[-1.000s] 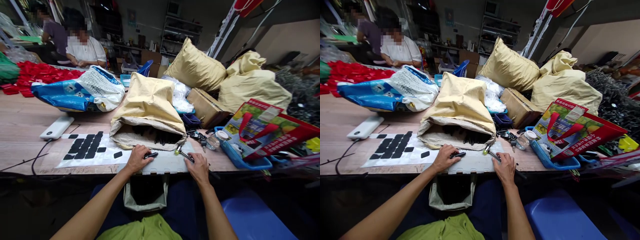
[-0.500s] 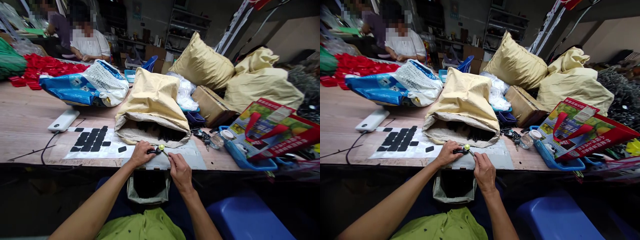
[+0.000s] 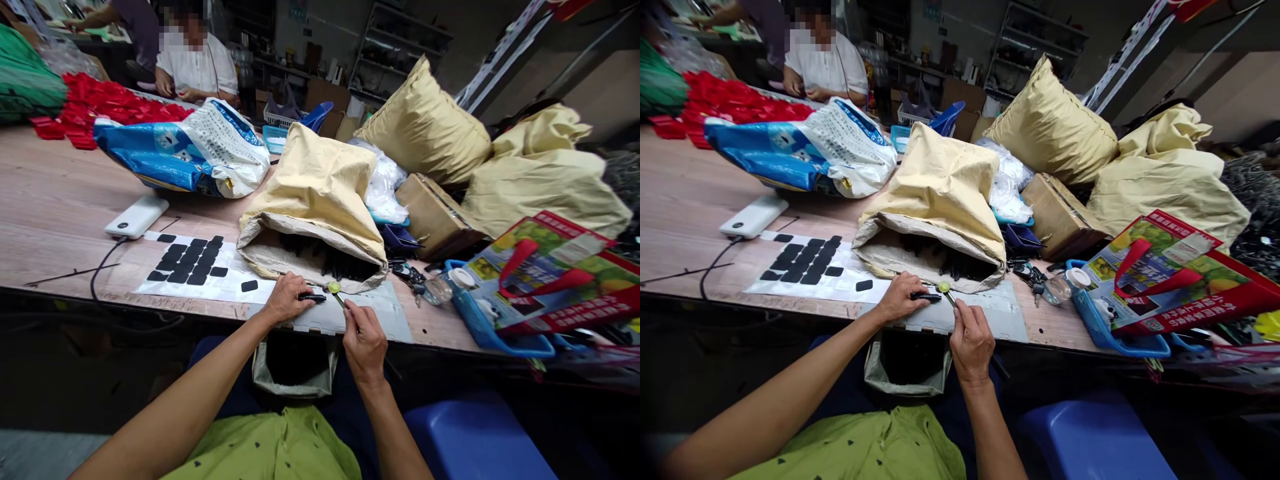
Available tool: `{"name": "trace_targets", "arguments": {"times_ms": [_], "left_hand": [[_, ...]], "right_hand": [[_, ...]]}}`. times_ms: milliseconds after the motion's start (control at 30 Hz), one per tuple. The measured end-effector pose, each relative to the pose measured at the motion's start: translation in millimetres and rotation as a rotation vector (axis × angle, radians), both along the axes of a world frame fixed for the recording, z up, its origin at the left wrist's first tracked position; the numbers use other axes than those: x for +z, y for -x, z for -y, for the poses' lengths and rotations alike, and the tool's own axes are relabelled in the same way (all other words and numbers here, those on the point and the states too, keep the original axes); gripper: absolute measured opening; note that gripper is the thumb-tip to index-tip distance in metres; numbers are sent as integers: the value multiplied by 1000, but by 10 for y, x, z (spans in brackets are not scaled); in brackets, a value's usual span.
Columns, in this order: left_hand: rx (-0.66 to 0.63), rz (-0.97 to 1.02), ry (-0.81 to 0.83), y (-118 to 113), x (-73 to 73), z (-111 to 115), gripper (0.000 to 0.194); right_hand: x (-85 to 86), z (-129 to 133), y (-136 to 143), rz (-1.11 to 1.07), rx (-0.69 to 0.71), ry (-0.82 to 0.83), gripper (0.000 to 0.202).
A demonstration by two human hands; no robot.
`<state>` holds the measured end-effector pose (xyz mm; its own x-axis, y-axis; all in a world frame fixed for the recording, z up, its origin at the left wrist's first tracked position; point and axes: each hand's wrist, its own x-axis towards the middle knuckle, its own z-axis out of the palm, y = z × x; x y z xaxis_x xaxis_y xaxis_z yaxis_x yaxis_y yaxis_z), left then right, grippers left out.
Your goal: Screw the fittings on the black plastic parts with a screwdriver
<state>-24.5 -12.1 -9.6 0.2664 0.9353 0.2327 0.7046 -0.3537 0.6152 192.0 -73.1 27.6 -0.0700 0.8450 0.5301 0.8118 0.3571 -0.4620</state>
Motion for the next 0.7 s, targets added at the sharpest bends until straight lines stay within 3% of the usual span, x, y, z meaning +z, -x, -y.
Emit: {"name": "trace_targets", "arguments": {"times_ms": [133, 233, 367, 567, 700], "left_hand": [[-2, 20, -8, 1, 11, 7, 20], [-11, 20, 3, 10, 26, 10, 20], [-42, 10, 25, 29, 49, 12, 20], [-43, -5, 29, 31, 46, 9, 24], [-27, -10, 18, 21, 44, 12, 31]], "right_hand": [[-47, 21, -29, 63, 8, 45, 29], [-46, -1, -154, 39, -70, 3, 29], [-83, -140, -583, 125, -209, -44, 28], [-302, -480, -1299, 316, -187, -43, 25], [-254, -556, -1231, 292, -199, -101, 22]]}}
